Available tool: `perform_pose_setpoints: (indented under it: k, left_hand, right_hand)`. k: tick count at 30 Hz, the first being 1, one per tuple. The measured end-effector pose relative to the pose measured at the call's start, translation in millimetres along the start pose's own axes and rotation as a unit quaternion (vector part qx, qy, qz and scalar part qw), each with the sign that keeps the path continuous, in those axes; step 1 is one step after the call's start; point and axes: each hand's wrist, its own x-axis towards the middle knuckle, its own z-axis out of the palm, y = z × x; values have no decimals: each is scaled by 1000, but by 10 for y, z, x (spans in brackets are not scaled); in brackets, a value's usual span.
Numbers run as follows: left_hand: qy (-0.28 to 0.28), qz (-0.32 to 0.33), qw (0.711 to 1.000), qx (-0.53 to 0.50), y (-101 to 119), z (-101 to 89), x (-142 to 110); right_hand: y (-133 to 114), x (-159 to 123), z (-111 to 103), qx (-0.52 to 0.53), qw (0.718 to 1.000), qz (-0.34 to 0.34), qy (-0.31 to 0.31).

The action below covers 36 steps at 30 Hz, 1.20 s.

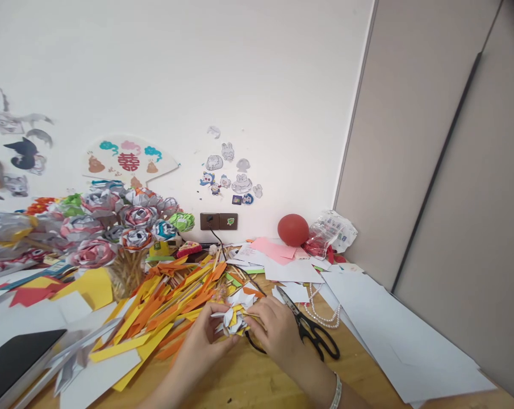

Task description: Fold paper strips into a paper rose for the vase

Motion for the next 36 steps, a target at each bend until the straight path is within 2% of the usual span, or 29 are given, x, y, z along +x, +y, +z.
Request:
perform_pose_setpoints:
  k: [5,7,9,12,14,18,23,26,29,36]
  left_hand:
    - [-6,13,1000,13,13,-2,-14]
    - [-4,16,1000,18,24,3,-24]
    - [3,22,999,25,33,8,-33]
    - [19,31,999,34,35,9,-38]
    - [28,32,998,36,32,5,-39]
    - [39,37,997,50,33,2,-40]
    - [42,35,997,53,32,9,-48]
    - [43,30,997,51,35,13,-51]
    - [37,28,998,38,38,15,-38]
    - [36,11,998,-47,-89,-40,43]
  right_hand:
    - [-19,-12,19,10,999,31,1]
    - [-47,-13,31,45,996,76,13]
    - [-79,-5,44,113,982,152,14]
    - [-114,24,72,225,939,260,8]
    - [-118,49,95,284,910,302,16]
    - [-101,91,115,391,848,357,6]
    - [-93,118,92,476,768,427,-22]
    - [-92,123,91,509,741,438,-30]
    - [-82,116,108,512,744,429,-24]
    - [-6,74,177,481,798,354,78]
